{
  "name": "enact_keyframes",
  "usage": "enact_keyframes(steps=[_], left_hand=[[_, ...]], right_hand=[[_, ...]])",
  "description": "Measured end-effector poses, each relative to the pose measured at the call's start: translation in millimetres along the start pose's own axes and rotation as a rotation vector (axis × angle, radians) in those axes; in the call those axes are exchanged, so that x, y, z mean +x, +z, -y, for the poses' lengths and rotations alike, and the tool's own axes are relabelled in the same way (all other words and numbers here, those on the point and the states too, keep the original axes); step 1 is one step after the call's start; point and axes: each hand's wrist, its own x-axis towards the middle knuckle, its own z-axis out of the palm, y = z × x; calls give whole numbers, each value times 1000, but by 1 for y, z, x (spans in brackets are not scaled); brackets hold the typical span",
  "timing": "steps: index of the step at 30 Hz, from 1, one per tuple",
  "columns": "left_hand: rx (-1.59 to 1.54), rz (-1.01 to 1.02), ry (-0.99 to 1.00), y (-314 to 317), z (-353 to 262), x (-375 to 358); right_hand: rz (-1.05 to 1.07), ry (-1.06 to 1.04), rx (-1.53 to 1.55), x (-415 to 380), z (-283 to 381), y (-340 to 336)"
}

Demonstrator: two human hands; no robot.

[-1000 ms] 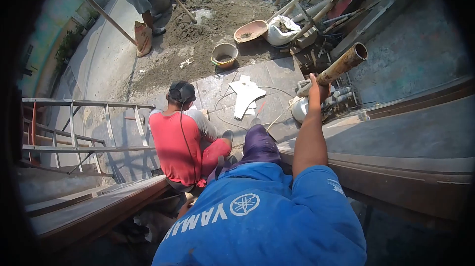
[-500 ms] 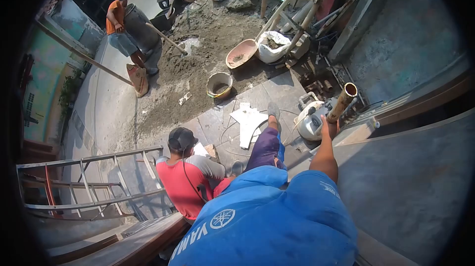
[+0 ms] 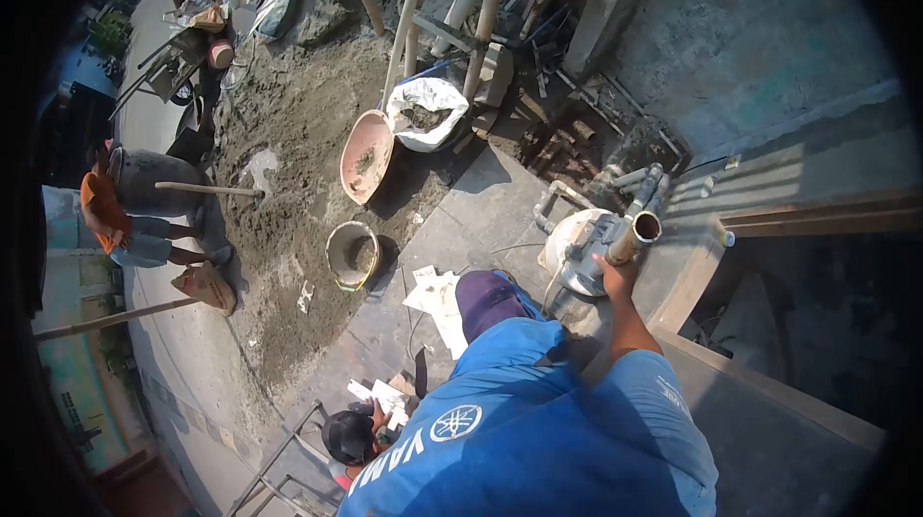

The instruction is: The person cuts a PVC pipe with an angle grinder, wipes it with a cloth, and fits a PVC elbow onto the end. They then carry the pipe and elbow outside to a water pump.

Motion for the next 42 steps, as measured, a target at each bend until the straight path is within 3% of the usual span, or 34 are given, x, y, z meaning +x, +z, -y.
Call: enact_keyframes(steps=[3, 4, 9, 10, 12, 13, 19, 23, 24, 26, 28, 29, 31, 32, 34, 35, 36, 39, 40, 41, 42], left_hand=[[97, -45, 8, -52, -23, 22], [-4, -128, 109, -62, -28, 40], [-248, -149, 33, -88, -63, 108], [-196, -49, 62, -89, -32, 136], [-227, 41, 130, -96, -68, 150], [-78, 92, 98, -102, -91, 153], [301, 268, 136, -156, -184, 213], [596, 404, 193, -216, -277, 269], [443, 452, 366, -229, -300, 277], [471, 362, 423, -246, -320, 321], [612, 383, 671, -258, -332, 369], [621, 396, 667, -255, -336, 388], [1000, 545, 758, -245, -359, 422], [1014, 555, 765, -237, -370, 422], [719, 579, 593, -219, -394, 414], [796, 556, 757, -209, -377, 441], [896, 608, 688, -202, -388, 441], [837, 687, 751, -179, -408, 439], [648, 682, 663, -173, -438, 411], [463, 674, 575, -163, -462, 397], [490, 700, 591, -154, -462, 414]], right_hand=[[-34, -187, -113, 65, 68, -4], [-53, -269, -120, 81, 97, -10], [-10, -176, 27, 115, 210, -43], [20, -107, 137, 117, 224, -48], [-34, -178, 161, 120, 230, -49], [-37, -180, 240, 118, 233, -49], [-185, -23, 474, 98, 200, -25], [-380, 65, 310, 83, 180, 9], [-392, 82, 308, 78, 172, 14], [-454, 44, 345, 73, 179, 25], [-473, 28, 295, 76, 183, 31], [-451, 82, 290, 78, 183, 34], [-462, 114, 176, 80, 190, 38], [-475, 127, 178, 79, 194, 36], [-429, 58, 221, 75, 204, 32], [-444, -23, 244, 73, 200, 34], [-466, -7, 249, 71, 203, 33], [-394, 255, 419, 62, 219, 25], [-425, 277, 424, 58, 211, 25], [-473, 190, 353, 56, 203, 26], [-518, 108, 280, 53, 189, 28]])
